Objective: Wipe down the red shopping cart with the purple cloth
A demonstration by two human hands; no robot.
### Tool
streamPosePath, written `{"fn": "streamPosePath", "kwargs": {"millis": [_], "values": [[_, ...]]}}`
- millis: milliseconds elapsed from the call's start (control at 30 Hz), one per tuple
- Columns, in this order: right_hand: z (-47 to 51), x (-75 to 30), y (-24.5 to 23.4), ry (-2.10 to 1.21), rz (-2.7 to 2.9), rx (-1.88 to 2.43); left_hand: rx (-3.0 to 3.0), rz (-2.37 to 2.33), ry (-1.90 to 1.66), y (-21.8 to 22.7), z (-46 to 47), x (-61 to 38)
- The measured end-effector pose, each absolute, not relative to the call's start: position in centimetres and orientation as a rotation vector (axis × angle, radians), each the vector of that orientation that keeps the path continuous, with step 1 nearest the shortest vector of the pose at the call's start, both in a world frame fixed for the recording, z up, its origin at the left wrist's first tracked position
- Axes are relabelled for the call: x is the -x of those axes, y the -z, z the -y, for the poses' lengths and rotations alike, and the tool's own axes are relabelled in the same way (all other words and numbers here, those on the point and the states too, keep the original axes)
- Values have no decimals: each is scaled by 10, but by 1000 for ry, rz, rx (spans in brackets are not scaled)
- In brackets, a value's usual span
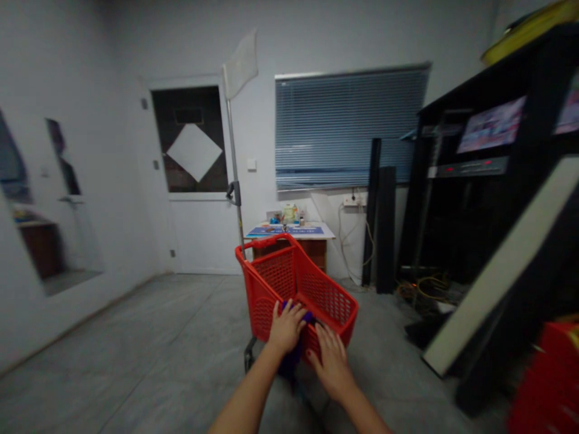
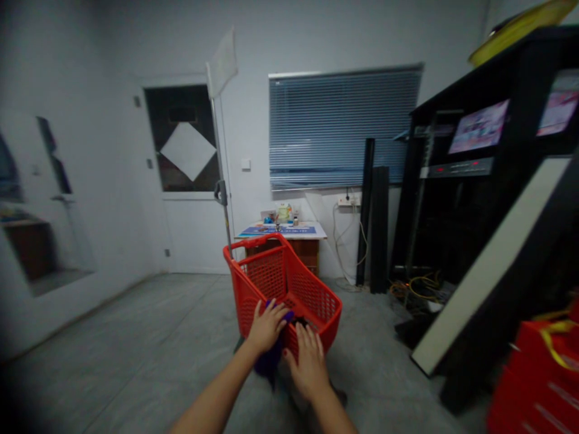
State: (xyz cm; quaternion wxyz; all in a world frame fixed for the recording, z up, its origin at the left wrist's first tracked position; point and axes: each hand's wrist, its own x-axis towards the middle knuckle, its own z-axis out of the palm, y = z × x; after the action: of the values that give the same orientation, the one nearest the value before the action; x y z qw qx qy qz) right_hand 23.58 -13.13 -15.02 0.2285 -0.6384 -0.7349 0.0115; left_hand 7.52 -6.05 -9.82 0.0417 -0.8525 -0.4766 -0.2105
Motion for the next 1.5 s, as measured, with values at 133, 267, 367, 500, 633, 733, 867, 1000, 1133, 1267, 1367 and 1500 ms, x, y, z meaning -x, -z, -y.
{"fn": "streamPosePath", "kwargs": {"millis": [133, 267, 367, 500, 633, 733, 867, 1000, 1133, 1267, 1367, 1500], "values": [[127, -229, 152, -57, 2028, 1753, 2634, 1434, 647, 102, 63, -75], [127, -226, 153, -48, 2023, 1715, 2667, 1349, 611, 105, 57, -69], [128, -225, 154, -37, 2021, 1688, 2610, 1433, 638, 106, 50, -64], [128, -226, 159, -16, 2026, 1691, 2568, 1501, 700, 110, 54, -67], [128, -229, 165, 10, 2021, 1667, 2608, 1440, 707, 111, 65, -70], [130, -229, 166, 19, 2023, 1648, 2580, 1456, 711, 108, 65, -69], [129, -227, 167, 19, 2028, 1644, 2482, 1580, 717, 109, 62, -70], [128, -224, 168, 25, 2019, 1652, 2550, 1485, 684, 114, 66, -73], [130, -226, 162, -21, 2039, 1640, 2573, 1460, 667, 112, 63, -69], [133, -237, 150, -142, 2114, 1632, 2559, 1522, 669, 108, 55, -63], [132, -246, 143, -165, 2134, 1675, 2553, 1522, 655, 109, 54, -62], [132, -247, 143, -121, 2100, 1731, 2544, 1466, 654, 112, 61, -64]]}}
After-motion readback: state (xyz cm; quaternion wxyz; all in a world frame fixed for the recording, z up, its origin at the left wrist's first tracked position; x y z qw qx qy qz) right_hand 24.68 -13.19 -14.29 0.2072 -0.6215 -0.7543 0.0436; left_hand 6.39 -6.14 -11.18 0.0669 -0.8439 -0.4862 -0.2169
